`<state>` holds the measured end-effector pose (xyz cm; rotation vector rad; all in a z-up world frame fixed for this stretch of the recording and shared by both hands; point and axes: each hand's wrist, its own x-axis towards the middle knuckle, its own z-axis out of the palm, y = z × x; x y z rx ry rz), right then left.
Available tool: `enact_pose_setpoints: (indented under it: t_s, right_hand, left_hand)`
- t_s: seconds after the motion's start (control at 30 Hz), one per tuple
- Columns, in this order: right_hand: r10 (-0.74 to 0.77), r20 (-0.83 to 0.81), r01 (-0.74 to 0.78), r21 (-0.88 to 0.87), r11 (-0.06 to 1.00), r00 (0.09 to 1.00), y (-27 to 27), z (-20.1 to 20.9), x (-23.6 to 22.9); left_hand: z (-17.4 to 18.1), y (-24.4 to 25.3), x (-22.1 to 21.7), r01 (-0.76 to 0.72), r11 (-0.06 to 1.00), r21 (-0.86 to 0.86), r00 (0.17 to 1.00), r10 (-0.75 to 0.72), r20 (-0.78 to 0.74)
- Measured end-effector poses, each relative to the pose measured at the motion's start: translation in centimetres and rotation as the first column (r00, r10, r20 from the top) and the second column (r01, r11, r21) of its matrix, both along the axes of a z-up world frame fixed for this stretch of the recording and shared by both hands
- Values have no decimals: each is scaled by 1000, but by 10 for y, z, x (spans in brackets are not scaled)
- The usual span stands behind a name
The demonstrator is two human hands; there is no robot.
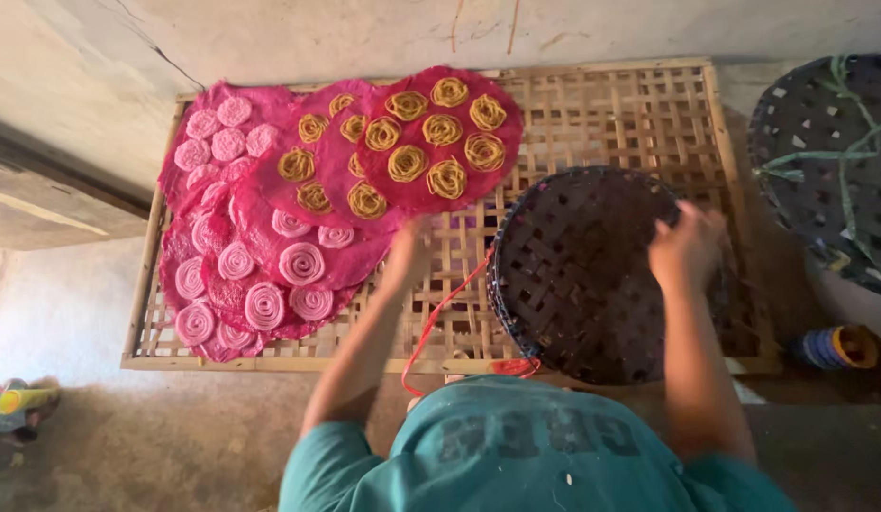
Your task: The person uses a manual noodle press to extrude dough into spiral shapes onto pink trays. They repeatedly load dough into the press, extrude noodles, and arrange the trays on a wooden rack.
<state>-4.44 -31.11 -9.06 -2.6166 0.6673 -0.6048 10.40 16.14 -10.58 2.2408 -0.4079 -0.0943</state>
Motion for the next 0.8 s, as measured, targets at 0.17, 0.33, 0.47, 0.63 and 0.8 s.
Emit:
enact_pose_setpoints:
  t_s: [0.17,0.33,0.47,0.63,0.8]
  right_hand:
    - [-175,-314,154,-90,984,933,-41,-28,-120]
    - [-70,-47,77,162,984,996,-67,-56,-135]
    - [-14,275,-50,225,973,961,-56,-15,-124]
    - [81,499,-289,355,889,863,-10,100,-124]
    - [84,635,-481,485,730,768,-38,172,-133]
  left_hand:
    - [-56,-80,-76,-18,996,85,977,36,-208]
    - [-67,-100,-75,-108,985,-136,991,96,-94]
    - [-69,-92,-54,-152,988,-24,966,143,-214]
    - [-69,-94,-62,-383,856,-348,885,233,-403]
    - [-4,-131,-87,-429,857,-286,900,434,-49]
